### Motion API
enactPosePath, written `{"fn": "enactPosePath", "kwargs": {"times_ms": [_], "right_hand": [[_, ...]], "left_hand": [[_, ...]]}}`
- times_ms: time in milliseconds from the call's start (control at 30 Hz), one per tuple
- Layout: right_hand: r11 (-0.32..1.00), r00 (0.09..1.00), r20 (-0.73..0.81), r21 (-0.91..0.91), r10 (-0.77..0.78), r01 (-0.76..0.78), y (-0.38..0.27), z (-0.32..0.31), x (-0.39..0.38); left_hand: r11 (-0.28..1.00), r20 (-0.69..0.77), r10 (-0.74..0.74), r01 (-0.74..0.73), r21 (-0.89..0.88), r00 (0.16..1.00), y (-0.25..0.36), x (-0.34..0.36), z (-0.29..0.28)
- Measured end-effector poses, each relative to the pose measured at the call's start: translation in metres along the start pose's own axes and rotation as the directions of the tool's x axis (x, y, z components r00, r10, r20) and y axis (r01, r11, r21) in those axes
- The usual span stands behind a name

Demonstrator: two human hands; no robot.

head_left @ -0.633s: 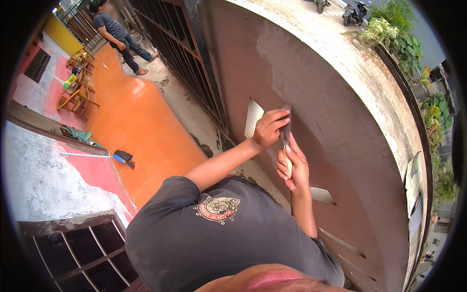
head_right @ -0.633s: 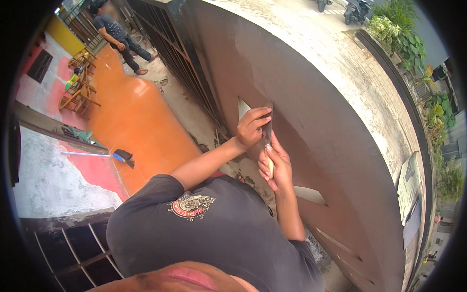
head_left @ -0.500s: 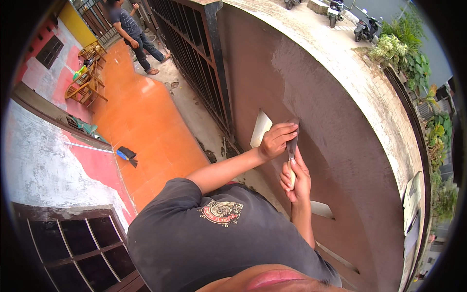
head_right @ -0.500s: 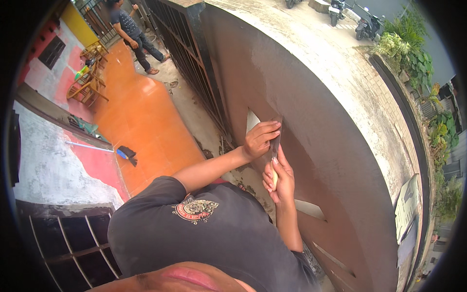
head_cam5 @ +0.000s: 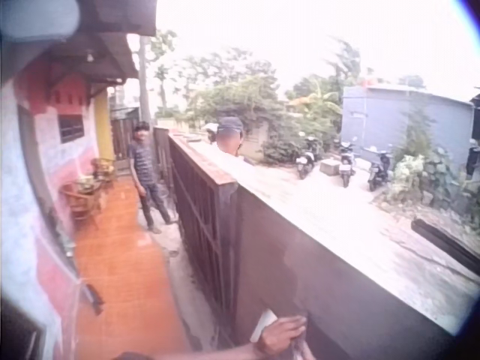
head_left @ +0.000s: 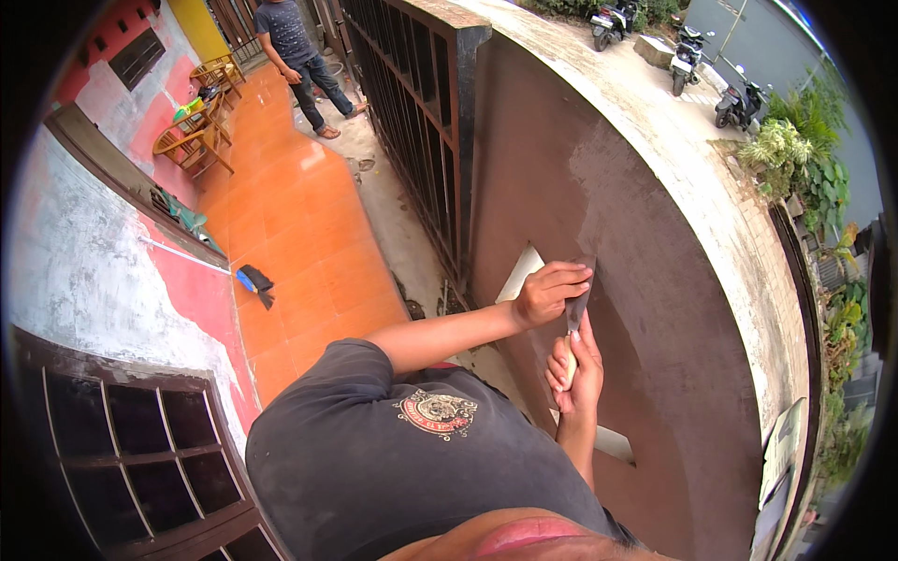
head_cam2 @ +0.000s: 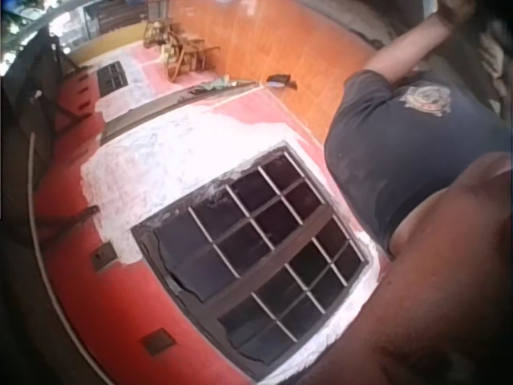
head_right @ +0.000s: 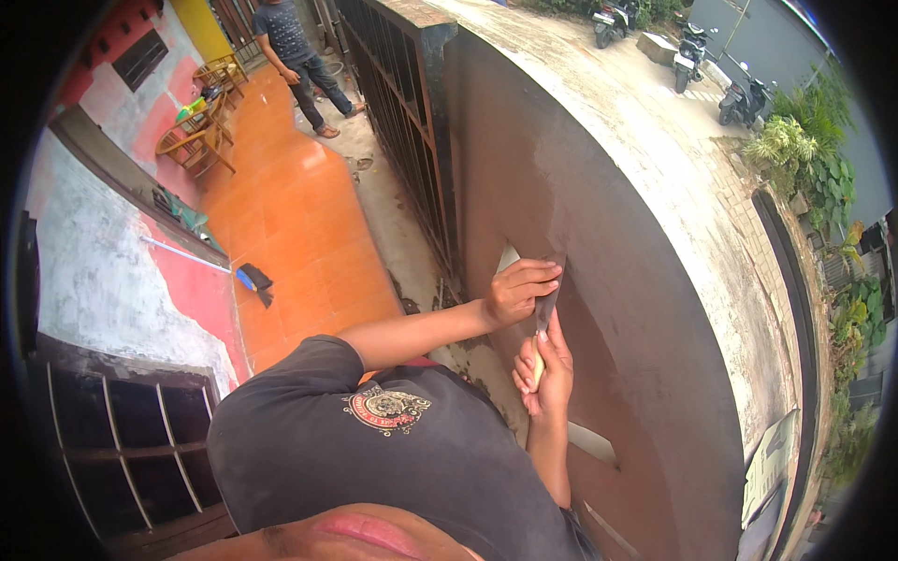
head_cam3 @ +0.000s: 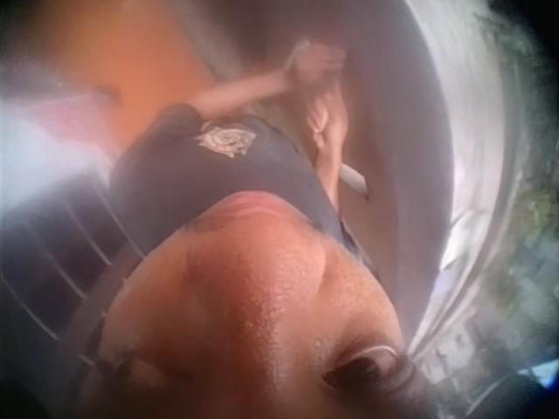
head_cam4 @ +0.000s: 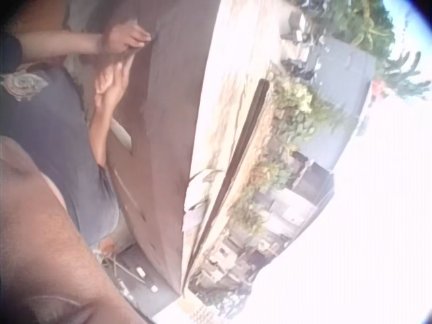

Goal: The person uses a trowel to apply and smooth plaster on a curved exterior wall. They repeatedly scoop material from a hawk and spread it evenly across the surface, working methodically along the wall's curve.

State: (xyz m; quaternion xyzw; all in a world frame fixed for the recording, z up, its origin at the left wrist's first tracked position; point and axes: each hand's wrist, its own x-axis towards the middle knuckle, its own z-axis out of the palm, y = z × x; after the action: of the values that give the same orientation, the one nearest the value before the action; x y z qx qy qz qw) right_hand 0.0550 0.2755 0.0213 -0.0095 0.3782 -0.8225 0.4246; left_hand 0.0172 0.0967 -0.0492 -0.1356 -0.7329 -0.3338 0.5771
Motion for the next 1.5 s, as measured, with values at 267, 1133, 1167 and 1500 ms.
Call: {"fn": "enactPosePath", "kwargs": {"times_ms": [267, 1133, 1167, 1500], "right_hand": [[1.000, 1.000, -0.022, -0.024, 0.011, -0.012, -0.0001, -0.0008, 0.0024], [1.000, 0.999, -0.042, 0.010, 0.008, -0.008, 0.0012, -0.0049, 0.0036], [1.000, 0.999, -0.035, 0.008, -0.002, 0.002, 0.0011, -0.0046, 0.0037], [1.000, 0.999, -0.041, 0.030, 0.005, -0.004, 0.0011, -0.0036, 0.0028]], "left_hand": [[1.000, -0.012, -0.015, 0.015, -0.012, 1.000, 0.0003, 0.0002, 0.0003], [0.999, -0.013, -0.025, 0.024, -0.046, 1.000, 0.0013, -0.0003, 0.0004], [0.999, -0.007, -0.016, 0.016, -0.051, 1.000, 0.0015, 0.0002, -0.0001], [0.999, -0.023, -0.015, 0.014, -0.034, 1.000, 0.0040, 0.0017, -0.0004]]}}
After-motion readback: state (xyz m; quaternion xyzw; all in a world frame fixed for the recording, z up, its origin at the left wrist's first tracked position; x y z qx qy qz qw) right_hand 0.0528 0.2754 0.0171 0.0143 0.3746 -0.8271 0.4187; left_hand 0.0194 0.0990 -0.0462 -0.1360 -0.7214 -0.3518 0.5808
